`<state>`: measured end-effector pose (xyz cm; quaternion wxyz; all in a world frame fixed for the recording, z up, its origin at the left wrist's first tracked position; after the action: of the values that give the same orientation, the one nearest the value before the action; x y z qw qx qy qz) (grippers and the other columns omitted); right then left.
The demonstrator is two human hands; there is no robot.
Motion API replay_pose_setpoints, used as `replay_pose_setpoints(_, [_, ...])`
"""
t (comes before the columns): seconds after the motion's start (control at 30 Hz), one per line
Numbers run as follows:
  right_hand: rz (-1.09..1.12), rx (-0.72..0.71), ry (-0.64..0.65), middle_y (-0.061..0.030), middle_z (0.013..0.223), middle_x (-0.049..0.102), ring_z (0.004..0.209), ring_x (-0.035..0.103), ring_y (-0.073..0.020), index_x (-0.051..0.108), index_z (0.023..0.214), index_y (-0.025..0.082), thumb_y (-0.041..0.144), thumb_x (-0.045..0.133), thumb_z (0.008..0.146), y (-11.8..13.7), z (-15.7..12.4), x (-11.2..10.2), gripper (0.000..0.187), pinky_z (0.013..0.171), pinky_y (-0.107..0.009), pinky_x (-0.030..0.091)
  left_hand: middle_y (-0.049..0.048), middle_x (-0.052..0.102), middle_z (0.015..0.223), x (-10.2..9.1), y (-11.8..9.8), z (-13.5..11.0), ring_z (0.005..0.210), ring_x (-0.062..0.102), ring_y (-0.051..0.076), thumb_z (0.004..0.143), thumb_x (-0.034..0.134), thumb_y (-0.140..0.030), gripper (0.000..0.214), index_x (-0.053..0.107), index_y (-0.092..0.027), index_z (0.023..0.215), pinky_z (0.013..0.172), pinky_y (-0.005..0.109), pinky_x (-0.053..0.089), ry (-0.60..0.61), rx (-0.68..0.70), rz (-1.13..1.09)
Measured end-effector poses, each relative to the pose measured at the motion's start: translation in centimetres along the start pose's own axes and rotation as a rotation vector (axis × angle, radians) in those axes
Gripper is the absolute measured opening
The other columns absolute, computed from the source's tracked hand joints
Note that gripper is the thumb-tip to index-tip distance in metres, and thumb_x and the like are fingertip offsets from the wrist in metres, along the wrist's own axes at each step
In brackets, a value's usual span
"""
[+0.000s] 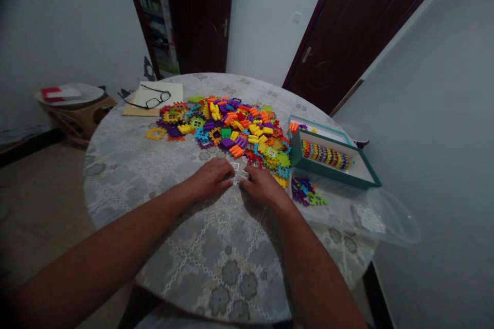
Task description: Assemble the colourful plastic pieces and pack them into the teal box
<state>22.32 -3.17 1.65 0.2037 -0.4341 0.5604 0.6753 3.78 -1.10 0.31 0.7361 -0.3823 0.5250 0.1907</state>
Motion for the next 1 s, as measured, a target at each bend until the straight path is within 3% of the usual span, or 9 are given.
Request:
replay_pose_setpoints(0.43, [-0.008,-0.007,-0.038,-0.0024,0.089,0.076,0.079,0.064,-0.0192,0.074,0.105,0.02,0.019,0.068,0.09,-0.5,0.3,1.0,0.017,0.069,-0.026,0.041,0.0134,0.069,0.114,0.1,0.1,0.7,0.115,0.063,0.033,0.089,0.07,-0.024,0.02,0.071,-0.02,0.109,0.101,0.044,0.049,0.059,-0.1,-0.023])
replay_pose_setpoints(0.6, [0.028,-0.014,0.01,-0.0018,0.088,0.074,0.081,0.065,-0.0194,0.072,0.102,0.02,0.02,0.065,0.091,-0.6,0.4,1.1,0.013,0.07,-0.026,0.042,0.0128,0.07,0.116,0.3,0.2,1.1,0.115,0.064,0.032,0.088,0.069,-0.021,0.022,0.067,-0.02,0.11,0.099,0.042,0.048,0.084,-0.118,-0.022])
replay_pose_setpoints(0.83, [-0.009,-0.04,0.028,0.0014,0.081,0.068,0.072,0.057,-0.0161,0.069,0.101,0.02,0.025,0.069,0.093,0.2,0.1,0.9,0.009,0.063,-0.025,0.035,0.0039,0.072,0.101,-0.1,0.6,0.3,0.095,0.065,0.023,0.087,0.064,-0.017,0.02,0.06,-0.023,0.106,0.085,0.033,0.047,0.044,-0.062,-0.165])
replay_pose_setpoints(1.0, [-0.001,-0.096,0.02,-0.0019,0.09,0.072,0.08,0.063,-0.0186,0.071,0.101,0.02,0.021,0.067,0.095,1.6,-0.1,1.1,0.007,0.07,-0.027,0.04,0.0012,0.072,0.095,-0.8,0.8,0.0,0.089,0.065,0.019,0.088,0.058,-0.021,0.012,0.062,-0.023,0.1,0.082,0.031,0.049,0.022,0.067,-0.373])
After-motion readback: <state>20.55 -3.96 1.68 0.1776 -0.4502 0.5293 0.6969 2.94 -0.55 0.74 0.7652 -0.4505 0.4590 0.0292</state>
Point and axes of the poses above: each hand's wrist, its own z-axis towards the middle knuckle, its own x-axis out of the palm, y = z × x, the point moved 4 cm from there along z, towards the middle knuckle
